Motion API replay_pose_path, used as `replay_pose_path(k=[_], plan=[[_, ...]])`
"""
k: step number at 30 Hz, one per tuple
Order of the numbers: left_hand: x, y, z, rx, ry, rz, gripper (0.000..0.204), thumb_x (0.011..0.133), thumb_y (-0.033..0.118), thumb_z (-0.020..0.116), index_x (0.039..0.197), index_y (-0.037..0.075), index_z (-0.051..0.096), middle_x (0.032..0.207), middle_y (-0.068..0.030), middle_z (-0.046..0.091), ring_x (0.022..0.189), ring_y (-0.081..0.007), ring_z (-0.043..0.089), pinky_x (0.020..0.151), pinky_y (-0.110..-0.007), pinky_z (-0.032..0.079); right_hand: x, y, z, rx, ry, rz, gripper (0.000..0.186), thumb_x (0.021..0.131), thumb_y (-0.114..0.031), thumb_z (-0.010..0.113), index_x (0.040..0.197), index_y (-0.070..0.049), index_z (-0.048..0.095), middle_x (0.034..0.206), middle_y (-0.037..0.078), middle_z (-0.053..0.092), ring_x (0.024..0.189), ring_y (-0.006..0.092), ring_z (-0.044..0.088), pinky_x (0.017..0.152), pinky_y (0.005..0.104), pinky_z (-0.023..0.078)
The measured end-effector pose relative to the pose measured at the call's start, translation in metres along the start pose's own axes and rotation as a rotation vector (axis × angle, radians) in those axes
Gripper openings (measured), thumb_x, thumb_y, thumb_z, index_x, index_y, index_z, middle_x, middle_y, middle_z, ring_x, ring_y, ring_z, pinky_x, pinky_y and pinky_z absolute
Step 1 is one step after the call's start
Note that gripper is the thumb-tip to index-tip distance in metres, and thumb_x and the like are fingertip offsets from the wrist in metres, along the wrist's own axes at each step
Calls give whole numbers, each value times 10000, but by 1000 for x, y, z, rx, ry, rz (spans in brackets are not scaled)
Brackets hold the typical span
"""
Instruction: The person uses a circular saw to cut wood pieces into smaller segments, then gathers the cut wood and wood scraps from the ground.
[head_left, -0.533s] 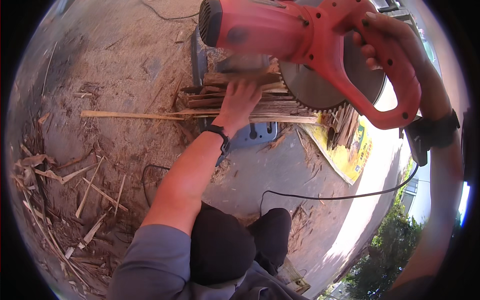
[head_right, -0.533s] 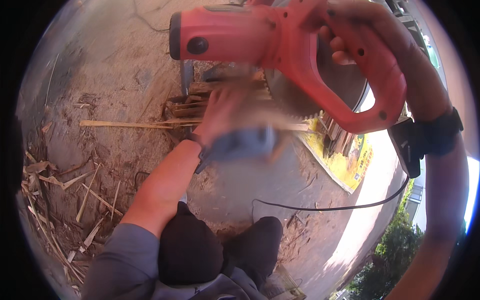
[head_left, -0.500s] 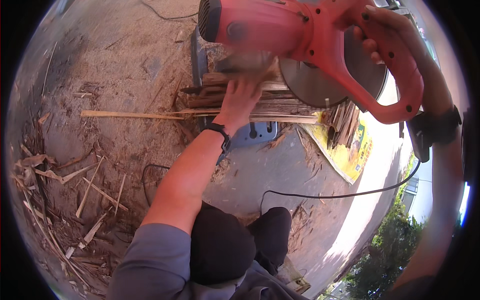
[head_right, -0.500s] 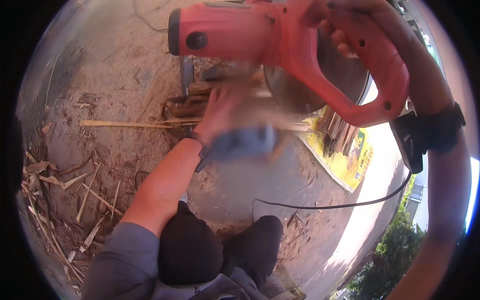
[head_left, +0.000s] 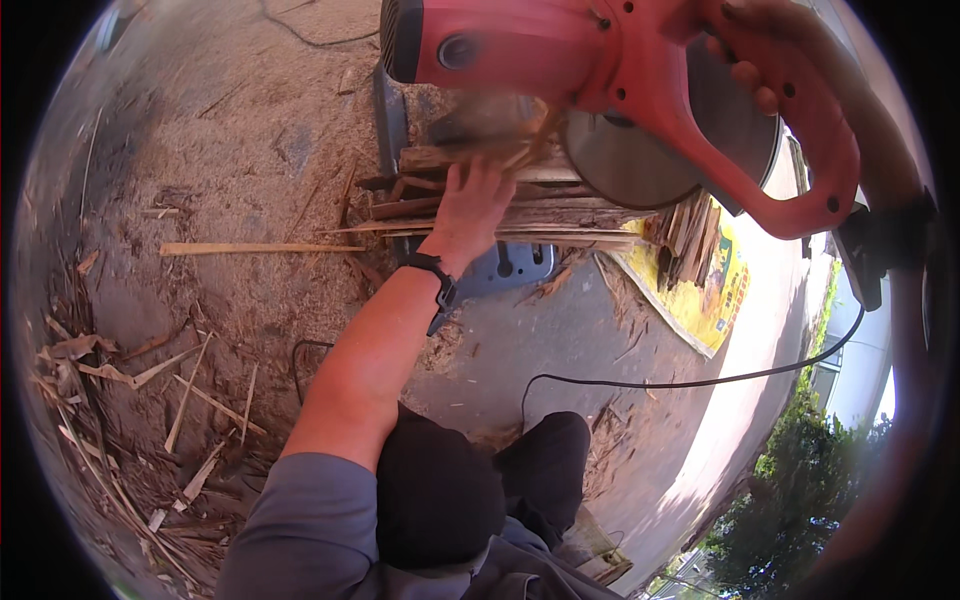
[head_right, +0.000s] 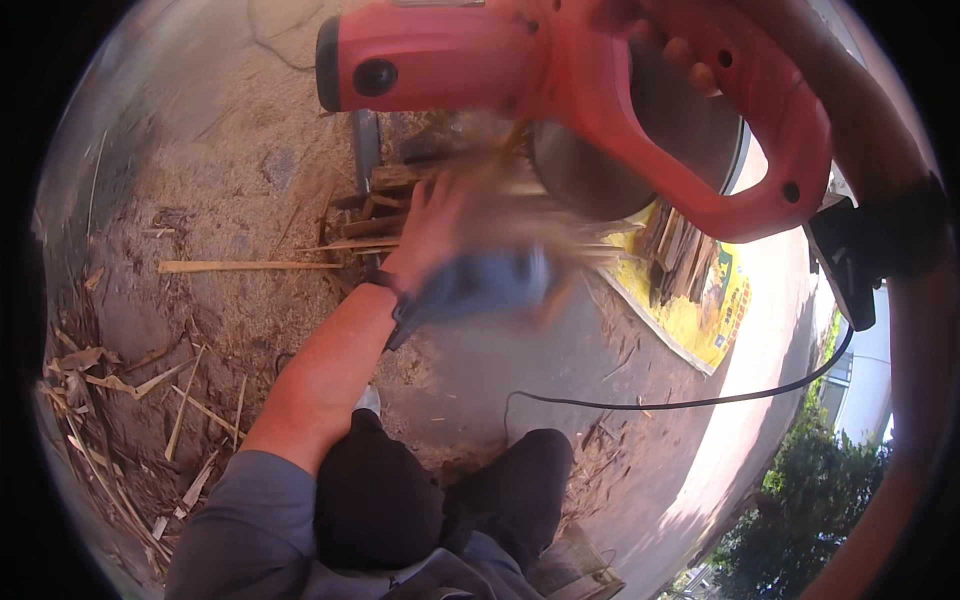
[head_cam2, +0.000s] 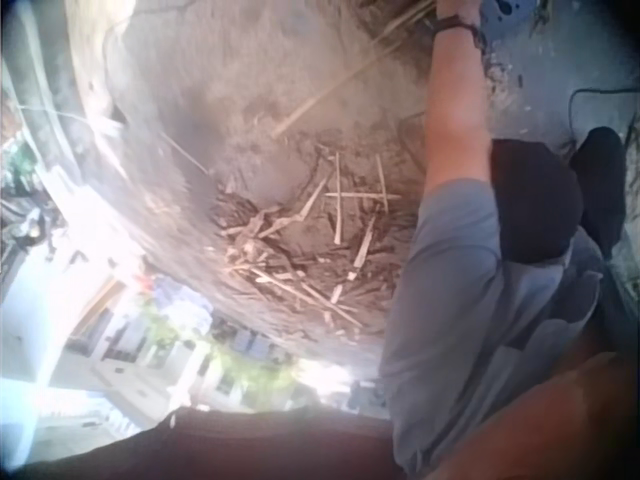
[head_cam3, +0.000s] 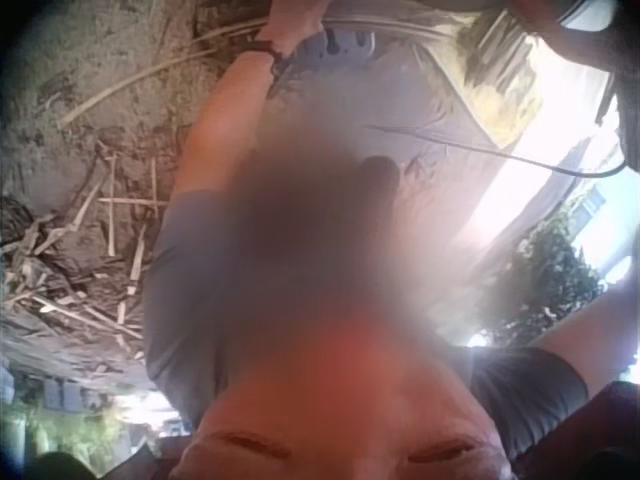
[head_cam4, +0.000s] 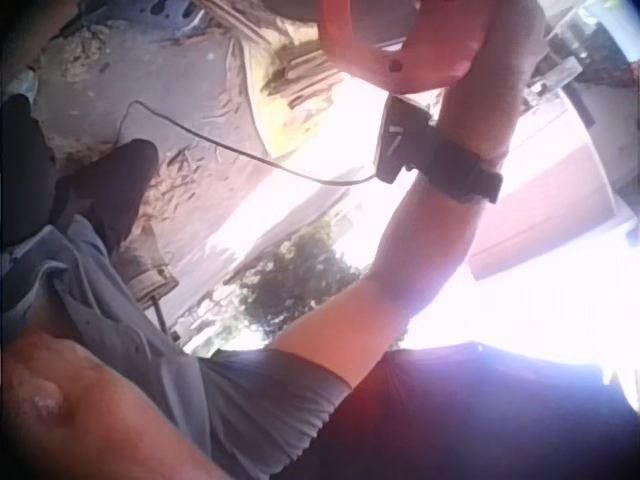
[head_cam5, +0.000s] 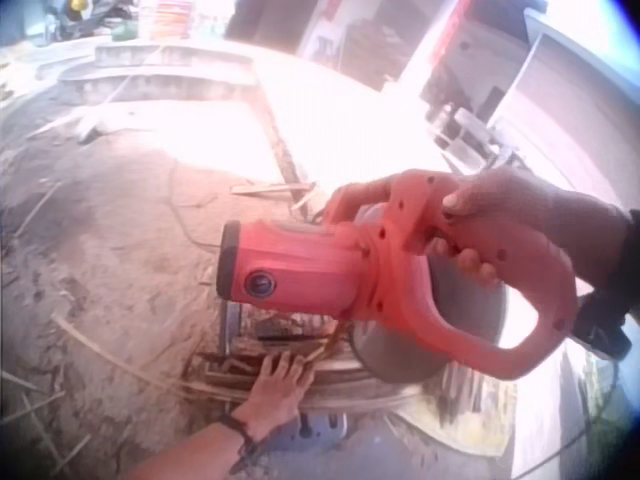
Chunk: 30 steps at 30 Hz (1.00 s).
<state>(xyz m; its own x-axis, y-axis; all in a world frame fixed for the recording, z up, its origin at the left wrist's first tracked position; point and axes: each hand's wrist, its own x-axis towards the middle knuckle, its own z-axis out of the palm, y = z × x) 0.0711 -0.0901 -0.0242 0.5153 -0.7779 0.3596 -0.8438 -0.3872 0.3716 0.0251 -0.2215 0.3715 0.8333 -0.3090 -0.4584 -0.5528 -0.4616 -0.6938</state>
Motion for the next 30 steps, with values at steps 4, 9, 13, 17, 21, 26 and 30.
replay_pose_path(k=[4,9,13,17,21,26,30], plan=[[6,5,7,83,19,23,544,715,156,661,1240,86,541,1305,-136,462,1301,-354,357,1029,-533,296,14,-7,0,71,-42,10,338,905,-226,565,1169,-15,539,887,80,630,681,127,625,583,242,534],[2,-2,10,194,-44,44,499,721,188,658,1201,92,562,1218,-130,528,1277,-366,393,1031,-541,302,17,5,11,298,-159,83,338,902,-200,553,1181,-12,533,903,92,625,700,145,623,608,263,537],[1,-3,8,219,-4,40,474,725,186,647,1184,97,570,1168,-126,553,1266,-368,409,1032,-537,308,15,42,22,100,-6,-92,475,904,-244,579,1307,-53,414,935,89,626,653,97,637,503,228,551],[3,-4,11,223,66,39,469,750,224,642,1202,123,569,1169,-107,557,1243,-345,430,1023,-516,317,6,51,32,99,30,-71,501,897,-234,582,1324,-43,403,953,95,616,666,95,618,519,240,550],[6,5,-7,-17,254,46,469,790,218,530,1238,85,563,1032,-113,550,1190,-328,487,960,-513,378,-1,64,50,146,56,-93,502,897,-212,569,1332,-32,396,974,100,607,672,99,599,532,252,548],[9,10,-24,-257,336,-27,409,810,334,623,1192,188,600,1195,-23,571,1180,-242,490,992,-446,336,-5,77,65,155,100,-91,531,884,-171,548,1355,-16,359,985,117,596,667,114,592,537,259,548],[14,10,-21,-172,275,-92,378,811,301,615,1168,179,622,1204,-45,571,1176,-252,503,968,-447,367,-9,89,75,199,91,-94,583,871,-183,561,1371,-12,314,985,126,585,660,128,591,542,263,549]])
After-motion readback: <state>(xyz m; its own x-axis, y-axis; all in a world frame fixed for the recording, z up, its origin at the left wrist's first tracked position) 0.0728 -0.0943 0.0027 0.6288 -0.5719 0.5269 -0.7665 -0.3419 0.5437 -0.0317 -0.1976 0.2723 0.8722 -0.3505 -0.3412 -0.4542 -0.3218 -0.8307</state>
